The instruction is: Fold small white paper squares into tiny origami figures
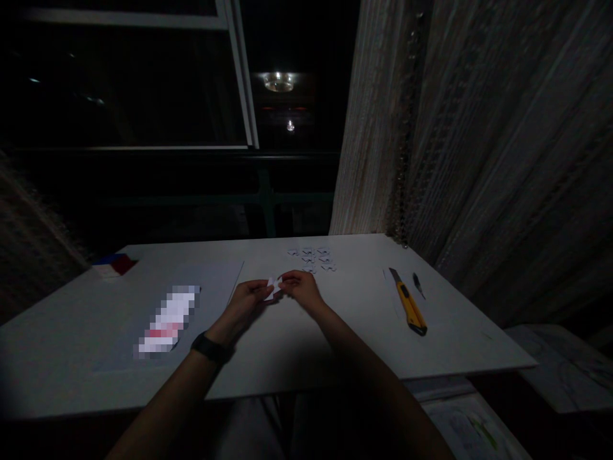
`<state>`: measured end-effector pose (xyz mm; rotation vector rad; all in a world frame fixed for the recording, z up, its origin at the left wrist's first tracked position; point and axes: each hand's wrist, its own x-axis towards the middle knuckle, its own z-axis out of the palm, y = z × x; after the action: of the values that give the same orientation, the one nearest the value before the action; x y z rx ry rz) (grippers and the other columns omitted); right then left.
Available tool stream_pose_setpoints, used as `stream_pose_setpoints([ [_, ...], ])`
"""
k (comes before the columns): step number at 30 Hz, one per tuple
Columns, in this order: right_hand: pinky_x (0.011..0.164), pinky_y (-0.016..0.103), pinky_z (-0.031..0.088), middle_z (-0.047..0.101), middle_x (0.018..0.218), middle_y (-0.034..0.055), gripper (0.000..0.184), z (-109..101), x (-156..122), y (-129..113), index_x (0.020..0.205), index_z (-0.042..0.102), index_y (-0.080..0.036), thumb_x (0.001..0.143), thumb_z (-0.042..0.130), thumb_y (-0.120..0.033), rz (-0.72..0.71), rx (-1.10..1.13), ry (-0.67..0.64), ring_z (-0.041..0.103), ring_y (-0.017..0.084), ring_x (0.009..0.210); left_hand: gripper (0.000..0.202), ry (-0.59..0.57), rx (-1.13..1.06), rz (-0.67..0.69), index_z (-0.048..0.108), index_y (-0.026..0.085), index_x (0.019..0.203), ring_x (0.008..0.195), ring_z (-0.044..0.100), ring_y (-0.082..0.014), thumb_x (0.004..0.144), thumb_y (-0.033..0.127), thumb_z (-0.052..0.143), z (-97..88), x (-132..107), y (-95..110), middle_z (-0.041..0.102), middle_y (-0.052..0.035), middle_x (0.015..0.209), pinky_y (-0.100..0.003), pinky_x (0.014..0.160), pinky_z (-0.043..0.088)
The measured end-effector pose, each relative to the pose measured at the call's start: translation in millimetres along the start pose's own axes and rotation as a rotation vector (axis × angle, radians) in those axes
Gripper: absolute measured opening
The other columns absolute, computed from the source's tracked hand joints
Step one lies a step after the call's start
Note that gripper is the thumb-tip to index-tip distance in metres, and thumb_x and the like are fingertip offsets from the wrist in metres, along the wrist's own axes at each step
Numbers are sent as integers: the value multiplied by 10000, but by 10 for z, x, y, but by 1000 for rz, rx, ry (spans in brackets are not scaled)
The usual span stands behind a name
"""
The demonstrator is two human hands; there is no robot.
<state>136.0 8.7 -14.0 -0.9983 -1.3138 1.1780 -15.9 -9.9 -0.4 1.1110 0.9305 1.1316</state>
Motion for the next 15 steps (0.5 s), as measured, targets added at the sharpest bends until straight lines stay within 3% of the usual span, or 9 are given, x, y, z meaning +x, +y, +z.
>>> stream_pose_setpoints([
  [6,492,225,379,611,571,2,276,-36,-31,-77,705,640,-141,461,731,-234,95,96,-51,533,103,505,327,-12,-45,-7,663,54,813,683,619,-166,549,231,741,-3,-8,2,668,-109,753,-302,719,484],
  [15,469,211,354,598,548,-8,255,-54,-22,-72,698,661,-142,467,725,-228,133,120,-47,498,83,475,320,-43,-44,-24,654,73,828,707,629,-184,562,230,737,13,-6,9,669,-116,802,-330,721,489],
])
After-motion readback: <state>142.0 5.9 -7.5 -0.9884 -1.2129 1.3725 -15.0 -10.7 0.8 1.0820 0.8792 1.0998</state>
